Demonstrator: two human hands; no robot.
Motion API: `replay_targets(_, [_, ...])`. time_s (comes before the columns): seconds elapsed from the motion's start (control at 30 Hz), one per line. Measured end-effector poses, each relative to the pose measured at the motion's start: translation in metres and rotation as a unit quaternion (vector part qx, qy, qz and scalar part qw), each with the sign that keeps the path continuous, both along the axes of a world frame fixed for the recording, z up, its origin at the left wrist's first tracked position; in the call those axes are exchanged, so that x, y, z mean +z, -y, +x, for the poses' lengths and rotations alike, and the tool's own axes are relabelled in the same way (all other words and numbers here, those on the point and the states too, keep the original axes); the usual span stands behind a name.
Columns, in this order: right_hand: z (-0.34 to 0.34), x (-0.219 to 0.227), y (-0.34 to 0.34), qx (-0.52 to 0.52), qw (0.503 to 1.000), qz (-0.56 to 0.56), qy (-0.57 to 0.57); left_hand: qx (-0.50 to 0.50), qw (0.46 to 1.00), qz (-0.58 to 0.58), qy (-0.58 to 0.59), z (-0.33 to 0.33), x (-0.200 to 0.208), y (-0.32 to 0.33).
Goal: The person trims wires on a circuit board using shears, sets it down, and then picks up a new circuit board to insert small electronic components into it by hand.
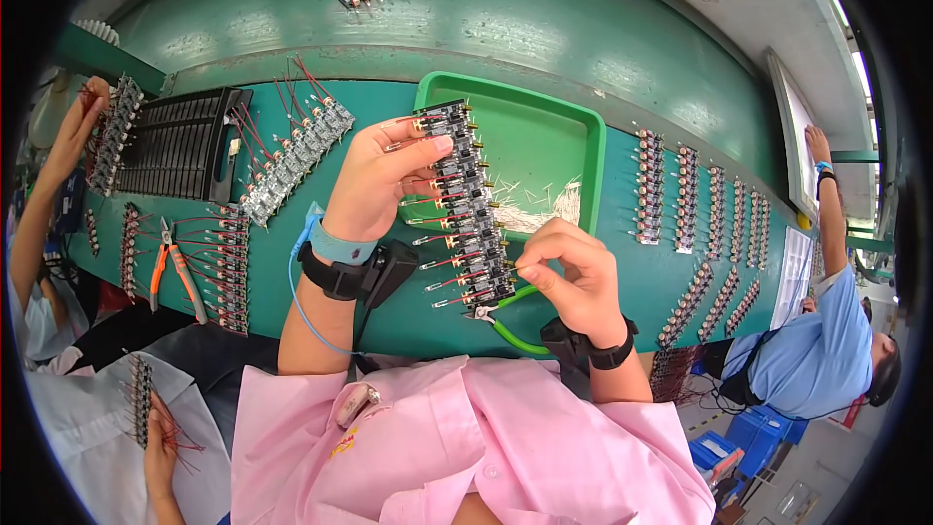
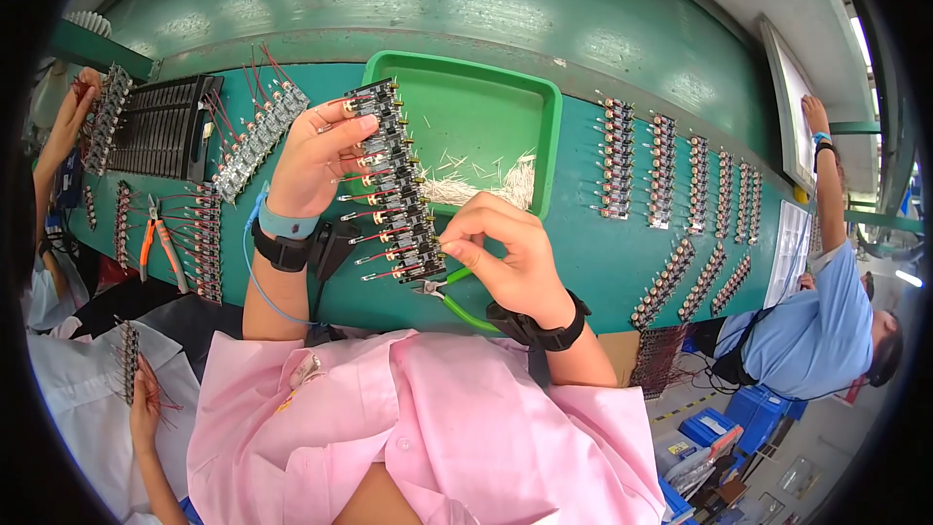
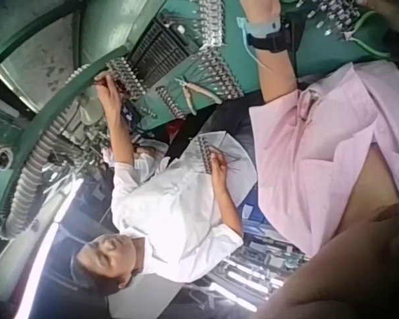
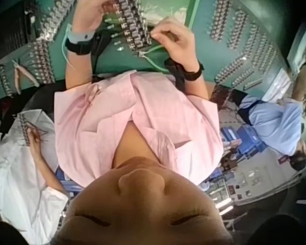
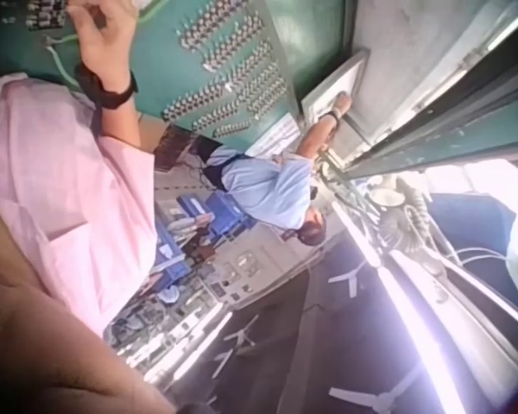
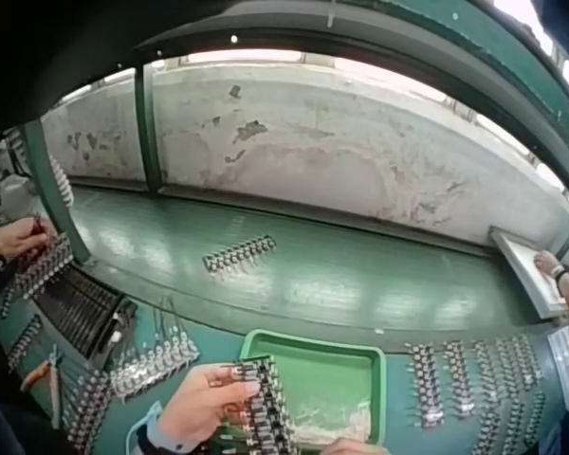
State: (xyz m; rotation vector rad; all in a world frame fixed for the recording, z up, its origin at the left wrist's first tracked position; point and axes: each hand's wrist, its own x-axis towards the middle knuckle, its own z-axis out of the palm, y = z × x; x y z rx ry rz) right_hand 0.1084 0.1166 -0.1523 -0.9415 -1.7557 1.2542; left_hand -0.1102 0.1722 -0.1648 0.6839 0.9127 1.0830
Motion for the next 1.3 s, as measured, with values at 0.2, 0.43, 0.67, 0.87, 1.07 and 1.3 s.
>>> replay_targets(0.2, [-0.001,0.000,0.001,-0.005,0.999,0.024,0.025,0.005,1.000,-0.007,-0.005,-0.001,0.001,0.002])
replay_targets(0.43, [-0.003,0.007,0.002,-0.011,0.994,0.089,0.064,0.001,1.000,-0.008,-0.005,0.001,0.001,0.002])
replay_targets(0.67, [-0.002,0.009,0.002,-0.011,0.987,0.135,0.087,0.002,1.000,-0.007,0.000,0.003,0.000,0.002])
replay_targets(0.87, [-0.002,0.011,0.004,-0.016,0.984,0.150,0.094,-0.003,1.000,-0.006,-0.004,0.002,0.002,0.003])
replay_targets(1.07, [-0.003,0.013,0.005,-0.018,0.979,0.174,0.104,0.003,1.000,-0.007,-0.003,0.002,0.003,0.004])
replay_targets(1.3, [-0.004,0.015,0.006,-0.013,0.969,0.214,0.120,-0.003,1.000,-0.009,0.001,0.000,0.005,0.006])
